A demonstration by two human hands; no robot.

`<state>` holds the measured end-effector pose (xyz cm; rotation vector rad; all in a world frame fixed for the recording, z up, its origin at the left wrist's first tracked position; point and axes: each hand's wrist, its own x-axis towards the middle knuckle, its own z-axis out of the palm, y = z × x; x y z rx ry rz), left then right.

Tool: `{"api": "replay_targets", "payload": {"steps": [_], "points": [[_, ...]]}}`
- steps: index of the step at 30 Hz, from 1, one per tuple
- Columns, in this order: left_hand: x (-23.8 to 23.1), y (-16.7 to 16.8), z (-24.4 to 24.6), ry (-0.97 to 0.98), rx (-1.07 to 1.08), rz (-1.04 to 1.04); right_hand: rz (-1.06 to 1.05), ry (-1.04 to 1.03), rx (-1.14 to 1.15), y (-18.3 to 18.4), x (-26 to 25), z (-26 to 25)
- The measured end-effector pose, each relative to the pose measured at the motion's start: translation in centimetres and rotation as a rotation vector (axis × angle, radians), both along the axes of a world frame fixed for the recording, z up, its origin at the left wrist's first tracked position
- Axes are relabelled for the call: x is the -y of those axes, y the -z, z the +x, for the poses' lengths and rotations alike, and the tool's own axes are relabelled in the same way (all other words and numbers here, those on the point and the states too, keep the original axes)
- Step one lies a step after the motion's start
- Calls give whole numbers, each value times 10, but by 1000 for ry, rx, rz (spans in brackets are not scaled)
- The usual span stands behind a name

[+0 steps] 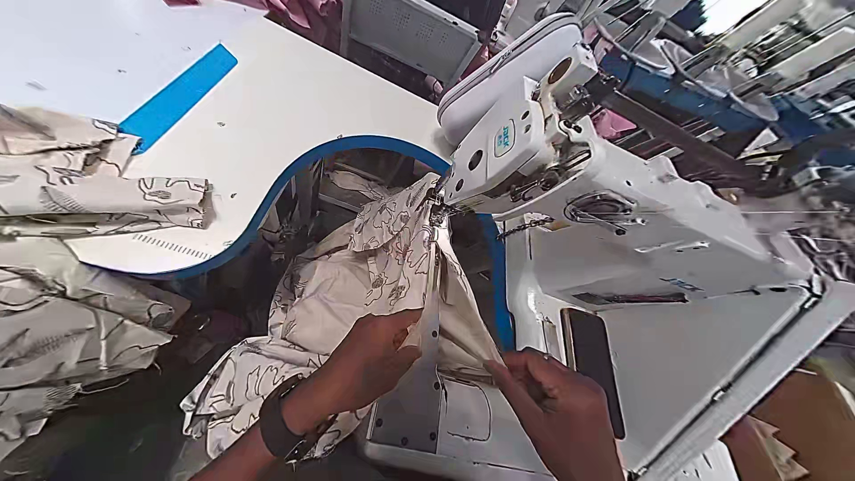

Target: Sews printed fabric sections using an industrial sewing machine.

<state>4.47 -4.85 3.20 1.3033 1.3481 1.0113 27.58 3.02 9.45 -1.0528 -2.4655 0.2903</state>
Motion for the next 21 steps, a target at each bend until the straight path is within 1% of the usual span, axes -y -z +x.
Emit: {"api": "replay_targets", "payload": {"steps": [1,2,4,6,8,11,14,16,18,21], "points": [[-1,4,-1,17,2,16,33,-58,76,-10,3,-14],[-3,9,-1,29,0,29,51,-106,123,-8,11,-30],[-7,21,0,-8,-11,96,71,-145,114,20,29,-62],[-18,27,-9,-19,12,130,99,-104,62,45,32,-82],[-27,28,-11,-24,32,151,177,-43,78,52,30,-86],[-26,21,-8,-132,-100,229,302,28,161,52,24,-92],[-23,25,-4,-236,-180,282,339,57,203,52,11,-98],[-29,28,-3,-254,-177,284,362,68,212,53,4,-103],[-41,23,-7,-237,-160,239,383,79,198,55,-5,-110],[-51,19,-10,-210,-115,190,401,101,102,67,-18,-113]]}}
